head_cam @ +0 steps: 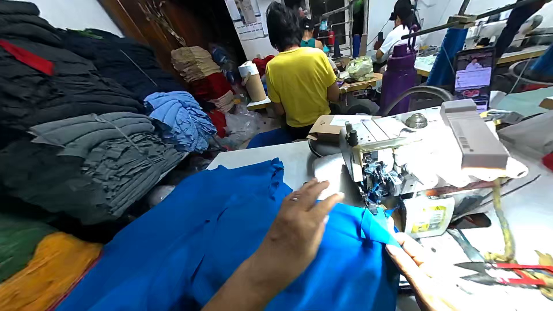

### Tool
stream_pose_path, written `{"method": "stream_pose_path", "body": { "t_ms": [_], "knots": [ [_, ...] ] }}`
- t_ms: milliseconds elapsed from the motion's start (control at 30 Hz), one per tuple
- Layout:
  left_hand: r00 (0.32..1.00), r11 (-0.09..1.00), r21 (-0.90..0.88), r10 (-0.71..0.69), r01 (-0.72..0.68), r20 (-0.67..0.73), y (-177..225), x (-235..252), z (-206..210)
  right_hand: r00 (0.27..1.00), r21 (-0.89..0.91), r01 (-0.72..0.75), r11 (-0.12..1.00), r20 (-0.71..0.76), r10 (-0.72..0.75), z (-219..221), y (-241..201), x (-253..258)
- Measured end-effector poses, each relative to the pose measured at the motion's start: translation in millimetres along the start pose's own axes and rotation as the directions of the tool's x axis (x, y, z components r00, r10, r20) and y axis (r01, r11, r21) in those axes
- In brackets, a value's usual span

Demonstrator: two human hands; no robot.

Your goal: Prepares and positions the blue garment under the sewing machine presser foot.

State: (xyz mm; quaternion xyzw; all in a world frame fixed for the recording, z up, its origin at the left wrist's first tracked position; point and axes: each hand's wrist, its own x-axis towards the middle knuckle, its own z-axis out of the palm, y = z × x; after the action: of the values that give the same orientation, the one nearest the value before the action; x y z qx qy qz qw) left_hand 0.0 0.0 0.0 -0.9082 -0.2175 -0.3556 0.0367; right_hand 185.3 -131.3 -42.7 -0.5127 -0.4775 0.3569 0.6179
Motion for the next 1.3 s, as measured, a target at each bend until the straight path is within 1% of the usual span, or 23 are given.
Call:
{"method": "stream_pose_path", "body": {
  "t_ms": [67, 133, 200, 267, 333, 400, 500, 567, 700, 767, 800, 833, 867, 900, 967, 1033, 1133, 1233, 1300],
  "knots": [
    [0.996, 0.994, -0.076, 0.082, -0.079, 0.032, 5, 10, 9, 0.994, -0.058, 0.105, 0.993, 0.046, -0.102, -2, 0, -1],
    [0.985, 0.971, -0.205, 0.142, -0.120, 0.094, 5, 20, 14, 0.989, -0.091, 0.136, 0.987, 0.069, -0.130, -3, -3, -2],
    [0.960, 0.930, -0.350, 0.195, -0.115, 0.200, 3, 28, 13, 0.988, -0.127, 0.143, 0.982, 0.080, -0.134, -3, -7, -1],
    [0.935, 0.889, -0.447, 0.236, -0.098, 0.266, 5, 32, 10, 0.980, -0.130, 0.188, 0.974, 0.091, -0.177, -3, -3, -1],
    [0.930, 0.870, -0.485, 0.245, -0.086, 0.274, 10, 32, 8, 0.977, -0.108, 0.206, 0.972, 0.077, -0.199, -3, 0, -2],
    [0.942, 0.834, -0.551, 0.216, -0.041, 0.257, 11, 30, 6, 0.980, -0.068, 0.190, 0.979, 0.076, -0.185, -4, 1, -4],
    [0.959, 0.766, -0.641, 0.149, 0.042, 0.241, 12, 31, -1, 0.987, 0.001, 0.105, 0.994, 0.124, -0.104, -5, 1, -9],
    [0.963, 0.784, -0.614, 0.091, 0.088, 0.254, 17, 31, -4, 0.987, 0.039, 0.054, 0.998, 0.151, -0.059, -3, 2, -15],
    [0.950, 0.865, -0.478, 0.006, 0.151, 0.312, 29, 32, -1, 0.987, 0.054, 0.003, 0.999, 0.163, -0.012, 2, 8, -27],
    [0.924, 0.859, -0.468, -0.012, 0.205, 0.382, 28, 31, 1, 0.990, 0.068, -0.034, 0.997, 0.136, 0.024, 3, 9, -31],
    [0.901, 0.845, -0.476, -0.016, 0.244, 0.434, 26, 31, 0, 0.992, 0.082, -0.047, 0.996, 0.124, 0.036, 3, 10, -31],
    [0.884, 0.843, -0.473, -0.006, 0.256, 0.468, 25, 32, -2, 0.993, 0.087, -0.054, 0.995, 0.109, 0.044, 2, 12, -31],
    [0.881, 0.856, -0.465, 0.023, 0.227, 0.472, 23, 32, -2, 0.994, 0.079, -0.055, 0.995, 0.098, 0.047, 2, 13, -30],
    [0.885, 0.868, -0.457, 0.047, 0.193, 0.463, 23, 32, -3, 0.995, 0.068, -0.058, 0.996, 0.089, 0.051, 2, 14, -30],
    [0.909, 0.876, -0.454, 0.048, 0.161, 0.415, 22, 32, -1, 0.995, 0.052, -0.065, 0.997, 0.081, 0.060, 3, 14, -31],
    [0.941, 0.865, -0.473, 0.002, 0.168, 0.338, 22, 31, 4, 0.993, 0.029, -0.089, 0.996, 0.085, 0.086, 5, 15, -35],
    [0.965, 0.858, -0.487, -0.038, 0.166, 0.261, 22, 30, 7, 0.989, -0.049, -0.089, 0.995, 0.113, 0.094, 7, 23, -46],
    [0.969, 0.866, -0.475, -0.041, 0.156, 0.245, 21, 28, 11, 0.991, -0.133, -0.059, 0.989, 0.113, 0.074, 6, 29, -57],
    [0.964, 0.873, -0.455, -0.061, 0.178, 0.260, 22, 27, 14, 0.996, -0.130, -0.055, 0.990, 0.057, 0.063, 7, 32, -64]
  ]
}}
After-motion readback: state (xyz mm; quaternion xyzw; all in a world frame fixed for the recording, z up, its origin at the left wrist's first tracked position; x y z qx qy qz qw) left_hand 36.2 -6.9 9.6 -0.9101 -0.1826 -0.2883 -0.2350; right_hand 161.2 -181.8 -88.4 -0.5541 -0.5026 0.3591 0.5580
